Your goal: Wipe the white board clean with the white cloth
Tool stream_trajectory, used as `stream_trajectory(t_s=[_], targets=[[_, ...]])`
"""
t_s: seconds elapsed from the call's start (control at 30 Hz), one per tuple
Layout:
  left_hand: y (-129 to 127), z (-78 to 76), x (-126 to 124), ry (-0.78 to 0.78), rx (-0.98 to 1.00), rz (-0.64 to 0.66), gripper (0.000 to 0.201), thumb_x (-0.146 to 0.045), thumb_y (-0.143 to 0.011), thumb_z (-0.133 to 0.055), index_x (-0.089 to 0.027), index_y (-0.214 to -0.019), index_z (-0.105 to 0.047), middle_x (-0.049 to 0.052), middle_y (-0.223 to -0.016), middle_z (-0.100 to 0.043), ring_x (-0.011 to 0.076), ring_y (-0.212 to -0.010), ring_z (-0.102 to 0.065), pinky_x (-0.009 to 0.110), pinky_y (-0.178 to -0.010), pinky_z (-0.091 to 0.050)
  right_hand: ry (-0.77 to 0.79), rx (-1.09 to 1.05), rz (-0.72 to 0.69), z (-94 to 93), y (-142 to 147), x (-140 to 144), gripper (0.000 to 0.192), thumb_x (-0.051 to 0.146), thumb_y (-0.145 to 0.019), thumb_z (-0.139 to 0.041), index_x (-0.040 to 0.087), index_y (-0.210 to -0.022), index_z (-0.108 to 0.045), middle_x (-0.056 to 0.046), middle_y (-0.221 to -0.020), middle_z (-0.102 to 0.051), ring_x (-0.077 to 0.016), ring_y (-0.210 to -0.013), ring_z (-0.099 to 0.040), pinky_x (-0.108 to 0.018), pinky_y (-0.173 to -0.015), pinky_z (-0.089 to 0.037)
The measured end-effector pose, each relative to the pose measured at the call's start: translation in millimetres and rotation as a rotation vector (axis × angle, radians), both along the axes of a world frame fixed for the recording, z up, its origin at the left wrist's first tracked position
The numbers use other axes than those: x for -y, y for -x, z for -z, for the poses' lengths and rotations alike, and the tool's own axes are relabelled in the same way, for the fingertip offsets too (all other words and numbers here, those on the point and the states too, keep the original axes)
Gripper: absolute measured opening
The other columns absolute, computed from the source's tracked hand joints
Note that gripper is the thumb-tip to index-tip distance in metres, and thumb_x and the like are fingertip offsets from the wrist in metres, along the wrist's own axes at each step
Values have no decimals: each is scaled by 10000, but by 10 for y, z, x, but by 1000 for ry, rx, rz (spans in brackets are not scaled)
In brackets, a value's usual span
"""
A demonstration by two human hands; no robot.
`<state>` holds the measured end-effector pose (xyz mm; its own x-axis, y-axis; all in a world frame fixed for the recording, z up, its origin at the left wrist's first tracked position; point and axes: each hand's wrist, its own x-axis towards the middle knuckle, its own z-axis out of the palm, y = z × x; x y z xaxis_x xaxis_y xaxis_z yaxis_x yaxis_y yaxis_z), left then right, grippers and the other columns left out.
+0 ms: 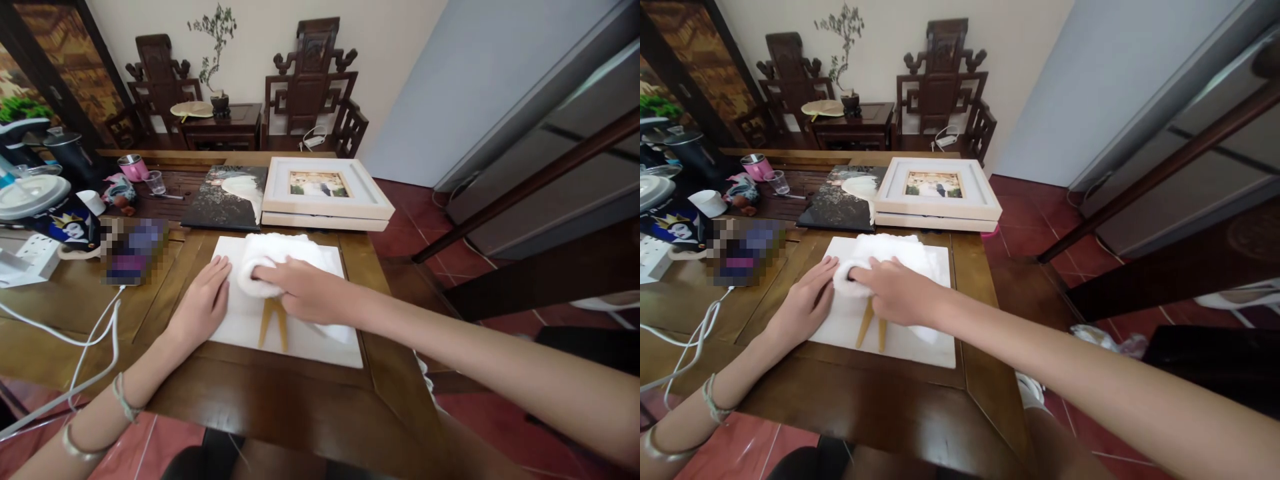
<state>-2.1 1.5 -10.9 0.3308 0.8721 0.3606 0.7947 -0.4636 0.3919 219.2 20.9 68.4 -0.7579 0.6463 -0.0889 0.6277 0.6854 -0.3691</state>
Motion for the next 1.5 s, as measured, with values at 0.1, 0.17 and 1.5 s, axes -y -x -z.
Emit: stream_trajectory(t_s=[0.1, 0.17, 1.5], targets=[[-34, -61, 7, 17, 6, -6, 342, -194, -943, -372, -155, -1189, -605, 135, -1290, -606, 284, -1276, -511, 507, -1086, -399, 16, -68, -48, -4, 228, -254, 405, 13, -713, -390, 187, -1041, -549, -60, -828, -596, -207, -721, -533, -284, -609, -374], [-44, -88, 7, 18, 19, 2, 326, -199, -943, -385, -145, -1162, -621, 138, -1240, -629, 275, -1236, -543, 472, -1066, -430, 26, -124, -60, -14, 408, -412, 346, 44, -759, -390, 185, -1028, -558, -75, -900, -628, -206, -759, -554, -278, -612, -370], [-41, -36, -2, -1, -1, 1, 383, -256, -954, -401, -109, -1268, -564, 166, -1376, -548, 269, -1353, -435, 502, -1122, -375, -39, 3, 135, 203, -810, -88, 604, -92, -646, -340, 154, -1156, -550, -158, -1294, -575, -302, -1373, -357, -536, -1069, -319]])
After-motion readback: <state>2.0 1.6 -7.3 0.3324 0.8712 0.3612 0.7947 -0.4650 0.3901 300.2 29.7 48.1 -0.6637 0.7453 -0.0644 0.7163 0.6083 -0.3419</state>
